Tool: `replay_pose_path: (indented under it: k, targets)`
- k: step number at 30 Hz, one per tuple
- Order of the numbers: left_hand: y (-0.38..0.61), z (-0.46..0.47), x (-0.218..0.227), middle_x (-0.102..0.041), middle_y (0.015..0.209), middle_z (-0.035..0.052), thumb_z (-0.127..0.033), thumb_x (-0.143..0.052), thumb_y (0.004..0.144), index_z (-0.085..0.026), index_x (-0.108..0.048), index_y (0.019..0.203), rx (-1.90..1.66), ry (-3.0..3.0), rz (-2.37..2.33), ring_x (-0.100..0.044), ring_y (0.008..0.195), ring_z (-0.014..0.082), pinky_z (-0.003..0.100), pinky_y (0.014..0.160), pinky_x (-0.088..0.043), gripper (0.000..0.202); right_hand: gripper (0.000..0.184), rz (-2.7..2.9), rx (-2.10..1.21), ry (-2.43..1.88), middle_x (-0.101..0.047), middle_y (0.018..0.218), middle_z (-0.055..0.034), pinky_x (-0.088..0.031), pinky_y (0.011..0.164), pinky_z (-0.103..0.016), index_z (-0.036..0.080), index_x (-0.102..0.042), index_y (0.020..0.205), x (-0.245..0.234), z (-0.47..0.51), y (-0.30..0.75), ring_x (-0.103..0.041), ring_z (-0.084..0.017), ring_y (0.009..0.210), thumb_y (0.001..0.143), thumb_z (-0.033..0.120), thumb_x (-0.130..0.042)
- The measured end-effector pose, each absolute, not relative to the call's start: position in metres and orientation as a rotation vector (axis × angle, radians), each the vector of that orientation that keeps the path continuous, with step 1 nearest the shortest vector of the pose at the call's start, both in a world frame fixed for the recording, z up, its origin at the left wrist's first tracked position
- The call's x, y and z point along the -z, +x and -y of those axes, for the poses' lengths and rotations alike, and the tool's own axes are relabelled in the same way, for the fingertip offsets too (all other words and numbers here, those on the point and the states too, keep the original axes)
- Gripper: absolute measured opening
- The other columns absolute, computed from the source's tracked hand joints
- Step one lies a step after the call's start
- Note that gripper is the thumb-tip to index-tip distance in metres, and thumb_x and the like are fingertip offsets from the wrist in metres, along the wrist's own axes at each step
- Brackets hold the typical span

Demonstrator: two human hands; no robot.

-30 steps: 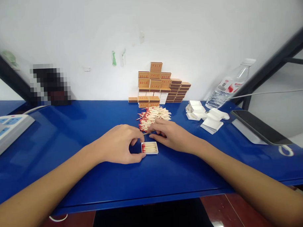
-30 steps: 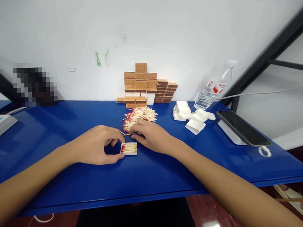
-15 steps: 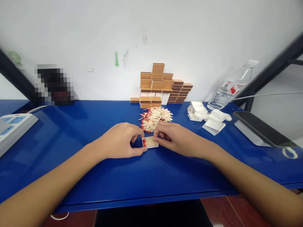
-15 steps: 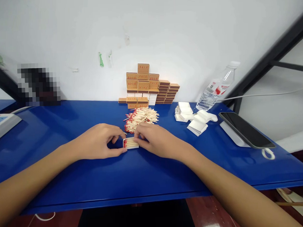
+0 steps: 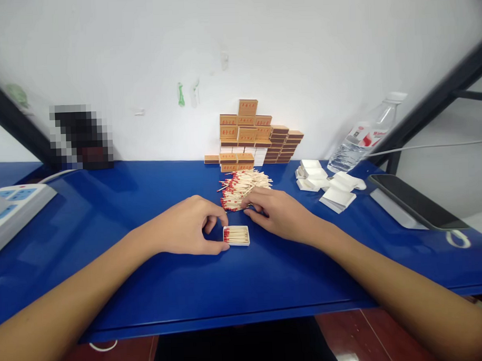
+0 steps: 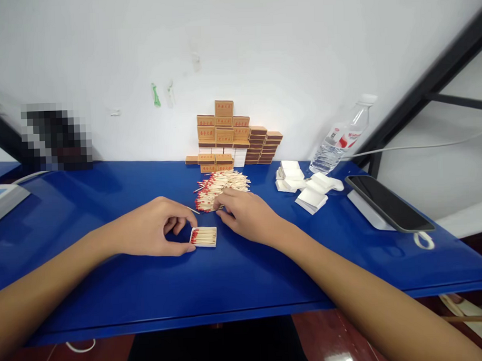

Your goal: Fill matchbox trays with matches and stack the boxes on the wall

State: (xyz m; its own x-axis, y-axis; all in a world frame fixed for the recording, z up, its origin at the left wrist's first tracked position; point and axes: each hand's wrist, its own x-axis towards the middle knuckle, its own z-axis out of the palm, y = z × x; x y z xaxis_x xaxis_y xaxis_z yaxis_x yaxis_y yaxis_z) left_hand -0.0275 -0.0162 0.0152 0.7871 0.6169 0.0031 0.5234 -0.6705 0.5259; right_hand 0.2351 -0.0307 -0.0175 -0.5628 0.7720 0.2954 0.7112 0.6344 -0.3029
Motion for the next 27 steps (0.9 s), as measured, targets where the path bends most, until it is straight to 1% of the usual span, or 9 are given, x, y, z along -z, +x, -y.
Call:
replay_pose_path:
  k: [4,7,12,14,18,22,27]
  targets:
    - [-0.027,0.016,-0.013,-0.062,0.067,-0.0044,-0.044,-0.079,0.078,-0.021,-0.075,0.092,-0.265,2.473,-0.839,-0.051,0.055,0.0097,0.025,0.053,-0.037,0.027,0.017,2.472,-0.183,-1.178,-0.062,0.092,-0.0041,-0.042,0.073,-0.030,0.018,-0.070,0.112,0.018,0.030,0.235,-0.056,-0.017,0.079,0.099,0.016,-0.059]
    - [-0.027,0.017,-0.013,-0.062,0.068,-0.0043,-0.044,-0.079,0.079,-0.021,-0.075,0.092,-0.264,2.485,-0.842,-0.052,0.055,0.0099,0.025,0.053,-0.037,0.026,0.015,2.470,-0.176,-1.199,-0.062,0.093,-0.0045,-0.042,0.074,-0.030,0.018,-0.070,0.112,0.020,0.029,0.234,-0.056,-0.017,0.081,0.100,0.018,-0.060]
    - [-0.027,0.017,-0.013,-0.063,0.068,-0.0045,-0.044,-0.078,0.080,-0.022,-0.074,0.091,-0.258,2.502,-0.848,-0.052,0.055,0.0101,0.026,0.053,-0.036,0.025,0.005,2.465,-0.260,-1.217,-0.061,0.091,-0.0029,-0.041,0.072,-0.029,0.018,-0.067,0.101,0.020,0.026,0.233,-0.054,-0.016,0.077,0.102,0.020,-0.062]
    - [-0.028,0.017,-0.013,-0.062,0.067,-0.0048,-0.043,-0.077,0.081,-0.022,-0.074,0.091,-0.267,2.513,-0.848,-0.051,0.055,0.0099,0.026,0.053,-0.036,0.024,0.006,2.476,-0.300,-1.242,-0.061,0.091,-0.0030,-0.040,0.072,-0.029,0.018,-0.064,0.097,0.019,0.026,0.234,-0.053,-0.015,0.077,0.102,0.020,-0.061]
    - [-0.028,0.016,-0.012,-0.060,0.065,-0.0048,-0.044,-0.074,0.085,-0.021,-0.075,0.092,-0.290,2.547,-0.855,-0.050,0.055,0.0100,0.027,0.055,-0.037,0.024,0.009,2.487,-0.360,-1.314,-0.062,0.095,-0.0041,-0.040,0.073,-0.030,0.019,-0.060,0.097,0.014,0.028,0.239,-0.054,-0.017,0.079,0.105,0.022,-0.057]
    - [-0.026,0.014,-0.009,-0.062,0.067,-0.0037,-0.045,-0.073,0.087,-0.020,-0.076,0.097,-0.314,2.602,-0.902,-0.052,0.056,0.0109,0.027,0.056,-0.037,0.027,0.011,2.424,-0.393,-1.242,-0.062,0.094,-0.0040,-0.040,0.073,-0.030,0.020,-0.057,0.096,0.006,0.035,0.238,-0.055,-0.017,0.080,0.106,0.025,-0.055]
    - [-0.025,0.014,-0.008,-0.061,0.066,-0.0039,-0.045,-0.073,0.087,-0.020,-0.076,0.098,-0.326,2.641,-0.917,-0.050,0.056,0.0112,0.027,0.056,-0.035,0.027,0.008,2.466,-0.413,-1.159,-0.063,0.097,-0.0044,-0.041,0.073,-0.030,0.020,-0.059,0.101,0.004,0.048,0.225,-0.056,-0.017,0.080,0.106,0.024,-0.055]
